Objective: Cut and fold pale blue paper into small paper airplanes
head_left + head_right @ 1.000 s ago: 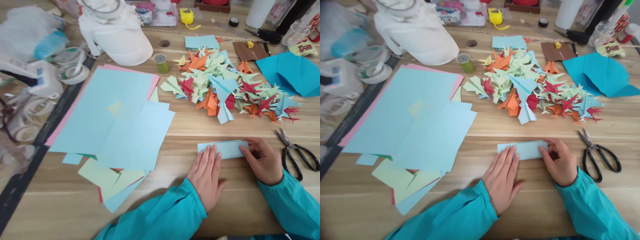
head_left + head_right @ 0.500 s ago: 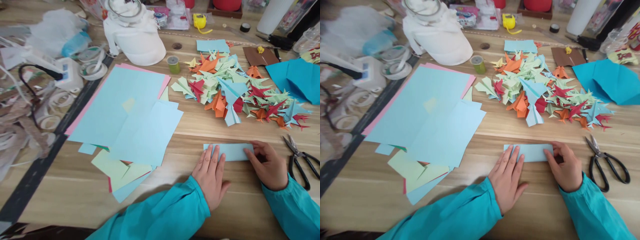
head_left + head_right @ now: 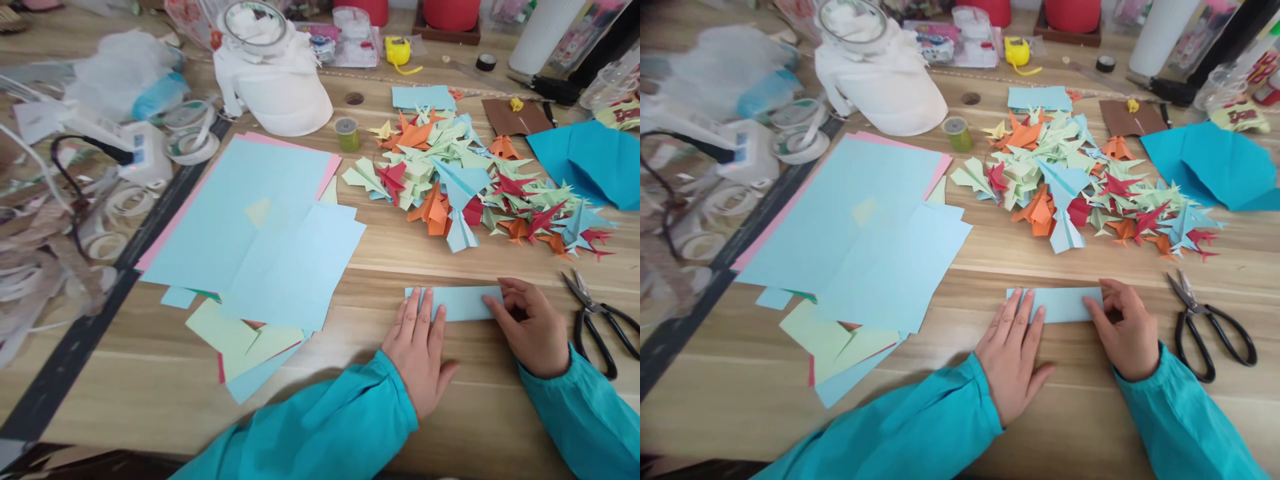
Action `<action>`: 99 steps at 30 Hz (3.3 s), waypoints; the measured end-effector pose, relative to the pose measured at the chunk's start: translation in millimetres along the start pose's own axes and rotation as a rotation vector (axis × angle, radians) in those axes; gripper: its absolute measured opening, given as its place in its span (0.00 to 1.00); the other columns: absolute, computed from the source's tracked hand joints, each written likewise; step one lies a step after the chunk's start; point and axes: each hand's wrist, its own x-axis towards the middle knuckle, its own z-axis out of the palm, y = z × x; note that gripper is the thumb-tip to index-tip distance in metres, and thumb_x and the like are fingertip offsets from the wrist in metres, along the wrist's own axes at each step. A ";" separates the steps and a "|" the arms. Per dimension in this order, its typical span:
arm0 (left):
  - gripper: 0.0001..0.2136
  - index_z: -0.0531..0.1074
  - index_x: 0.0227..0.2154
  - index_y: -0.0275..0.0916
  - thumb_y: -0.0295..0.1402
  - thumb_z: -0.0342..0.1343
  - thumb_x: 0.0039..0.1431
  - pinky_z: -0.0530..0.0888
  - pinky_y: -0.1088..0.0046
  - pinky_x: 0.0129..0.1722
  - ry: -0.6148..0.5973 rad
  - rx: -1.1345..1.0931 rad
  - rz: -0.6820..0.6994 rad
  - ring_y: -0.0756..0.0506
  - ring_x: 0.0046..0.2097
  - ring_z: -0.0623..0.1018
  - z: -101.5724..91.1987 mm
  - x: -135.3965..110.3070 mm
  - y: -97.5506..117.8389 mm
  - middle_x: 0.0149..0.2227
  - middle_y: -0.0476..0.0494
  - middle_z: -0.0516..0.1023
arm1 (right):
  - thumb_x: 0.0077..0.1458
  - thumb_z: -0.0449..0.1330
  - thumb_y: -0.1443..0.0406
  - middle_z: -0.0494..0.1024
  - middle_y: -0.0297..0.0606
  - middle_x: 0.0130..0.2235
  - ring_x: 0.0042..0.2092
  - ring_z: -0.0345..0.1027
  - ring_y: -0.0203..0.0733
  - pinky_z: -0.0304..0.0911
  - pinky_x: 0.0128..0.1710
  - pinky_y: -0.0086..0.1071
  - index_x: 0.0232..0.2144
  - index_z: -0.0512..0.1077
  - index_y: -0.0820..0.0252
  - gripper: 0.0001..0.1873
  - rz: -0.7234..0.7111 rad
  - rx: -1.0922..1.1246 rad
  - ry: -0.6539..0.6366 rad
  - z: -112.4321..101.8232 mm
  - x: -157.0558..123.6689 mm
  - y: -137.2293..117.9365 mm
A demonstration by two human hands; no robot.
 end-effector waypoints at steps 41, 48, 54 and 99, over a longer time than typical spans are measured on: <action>0.34 0.57 0.60 0.28 0.48 0.48 0.57 0.59 0.50 0.58 0.014 0.057 -0.017 0.28 0.65 0.52 5.2 -1.4 -2.6 0.63 0.23 0.53 | 0.44 0.65 0.55 0.76 0.27 0.19 0.28 0.73 0.42 0.59 0.41 0.41 0.33 0.67 0.58 0.17 0.157 -0.122 0.017 1.8 4.4 -12.9; 0.33 0.58 0.60 0.29 0.49 0.47 0.57 0.61 0.50 0.57 0.006 0.054 -0.025 0.28 0.64 0.53 5.0 0.1 -2.9 0.62 0.24 0.55 | 0.44 0.65 0.53 0.75 0.28 0.18 0.25 0.71 0.42 0.58 0.38 0.40 0.30 0.66 0.57 0.17 0.168 -0.129 0.018 2.3 6.5 -13.9; 0.34 0.59 0.59 0.29 0.49 0.48 0.57 0.61 0.50 0.57 0.027 0.046 -0.020 0.27 0.64 0.54 5.2 0.6 -2.6 0.62 0.23 0.56 | 0.46 0.62 0.51 0.75 0.29 0.18 0.24 0.70 0.41 0.58 0.35 0.38 0.28 0.65 0.56 0.17 0.132 -0.150 0.020 2.2 7.2 -13.2; 0.34 0.62 0.58 0.34 0.53 0.50 0.54 0.58 0.50 0.57 0.031 0.075 0.017 0.27 0.63 0.56 5.5 9.0 -2.9 0.62 0.25 0.57 | 0.51 0.59 0.67 0.80 0.31 0.40 0.47 0.71 0.47 0.51 0.57 0.51 0.27 0.76 0.52 0.06 -0.676 -0.447 -0.003 -14.4 -19.0 -4.0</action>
